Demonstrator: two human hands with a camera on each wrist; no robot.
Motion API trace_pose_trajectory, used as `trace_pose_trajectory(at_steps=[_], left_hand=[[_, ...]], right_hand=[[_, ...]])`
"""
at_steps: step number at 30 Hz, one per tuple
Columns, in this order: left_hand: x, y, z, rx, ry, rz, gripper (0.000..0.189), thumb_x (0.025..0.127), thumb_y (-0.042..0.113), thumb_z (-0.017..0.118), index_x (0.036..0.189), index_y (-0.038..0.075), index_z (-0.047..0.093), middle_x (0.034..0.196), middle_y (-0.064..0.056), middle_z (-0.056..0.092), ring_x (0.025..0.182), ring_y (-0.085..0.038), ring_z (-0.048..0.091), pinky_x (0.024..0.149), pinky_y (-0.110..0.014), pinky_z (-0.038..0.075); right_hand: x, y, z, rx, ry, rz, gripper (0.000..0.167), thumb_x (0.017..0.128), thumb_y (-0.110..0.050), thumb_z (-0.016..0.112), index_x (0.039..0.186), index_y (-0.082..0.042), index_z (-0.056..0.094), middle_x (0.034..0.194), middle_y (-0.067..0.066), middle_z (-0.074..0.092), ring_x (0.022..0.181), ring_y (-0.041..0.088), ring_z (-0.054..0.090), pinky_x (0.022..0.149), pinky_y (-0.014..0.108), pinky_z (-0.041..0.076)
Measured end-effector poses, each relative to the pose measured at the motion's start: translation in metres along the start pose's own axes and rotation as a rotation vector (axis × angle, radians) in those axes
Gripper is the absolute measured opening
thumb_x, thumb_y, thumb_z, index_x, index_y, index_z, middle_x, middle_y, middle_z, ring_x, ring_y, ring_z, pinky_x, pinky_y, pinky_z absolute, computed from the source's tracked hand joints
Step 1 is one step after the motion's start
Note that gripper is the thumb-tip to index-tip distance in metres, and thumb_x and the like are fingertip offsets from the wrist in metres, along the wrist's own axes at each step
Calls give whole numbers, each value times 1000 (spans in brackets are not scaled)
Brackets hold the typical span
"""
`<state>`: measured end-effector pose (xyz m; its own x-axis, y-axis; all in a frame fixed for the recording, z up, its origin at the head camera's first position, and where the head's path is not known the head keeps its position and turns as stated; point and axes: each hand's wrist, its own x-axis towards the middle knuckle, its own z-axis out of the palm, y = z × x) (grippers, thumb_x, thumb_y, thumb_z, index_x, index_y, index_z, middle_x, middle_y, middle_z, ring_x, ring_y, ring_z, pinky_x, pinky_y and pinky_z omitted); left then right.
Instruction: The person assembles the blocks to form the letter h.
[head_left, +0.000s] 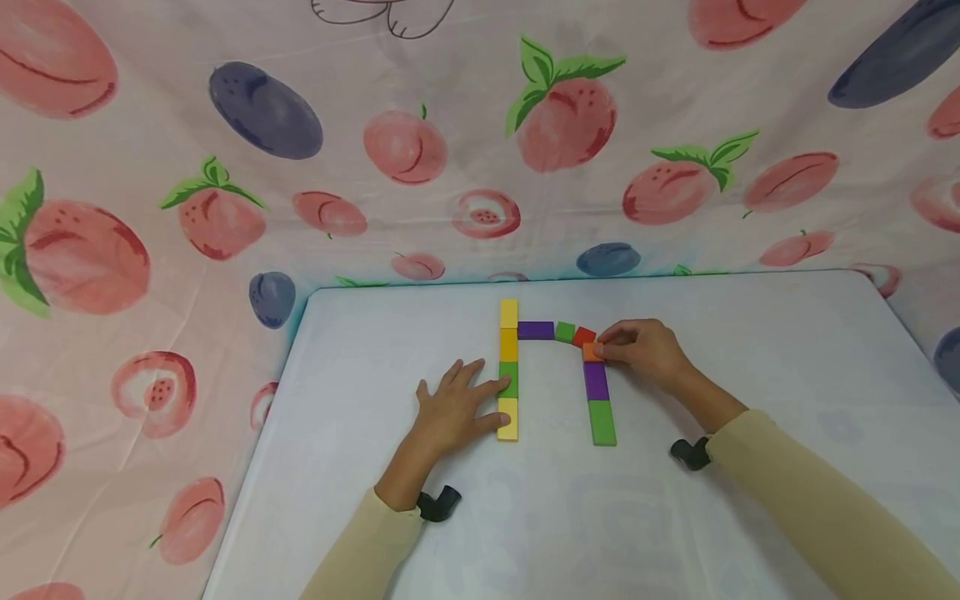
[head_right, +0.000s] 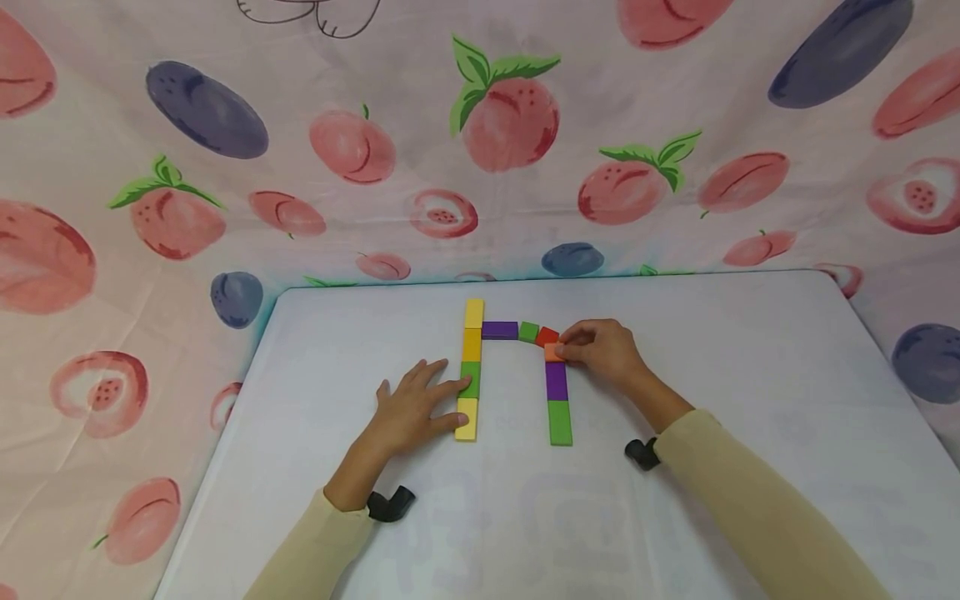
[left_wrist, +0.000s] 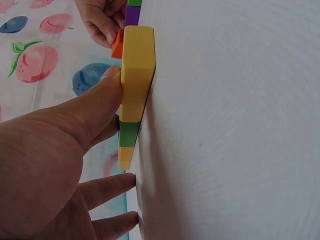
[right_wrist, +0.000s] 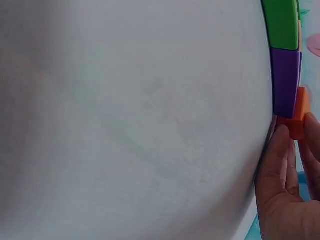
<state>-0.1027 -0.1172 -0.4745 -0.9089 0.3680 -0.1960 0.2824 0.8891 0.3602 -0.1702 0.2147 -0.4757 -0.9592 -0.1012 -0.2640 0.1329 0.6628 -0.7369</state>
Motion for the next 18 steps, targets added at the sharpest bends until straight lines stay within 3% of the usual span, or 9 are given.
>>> trace_pose_trajectory(at_steps=[18], left_hand=[[1, 0, 1, 0, -15, -12, 60, 92, 58, 67, 148, 43, 52, 166, -4, 34, 156, -36, 23, 108, -85, 16]], right_hand=[[0, 3, 3, -10, -40, 8, 28, 90, -32, 79, 111, -14, 77, 104, 7, 75, 113, 28, 56, 84, 30, 49]])
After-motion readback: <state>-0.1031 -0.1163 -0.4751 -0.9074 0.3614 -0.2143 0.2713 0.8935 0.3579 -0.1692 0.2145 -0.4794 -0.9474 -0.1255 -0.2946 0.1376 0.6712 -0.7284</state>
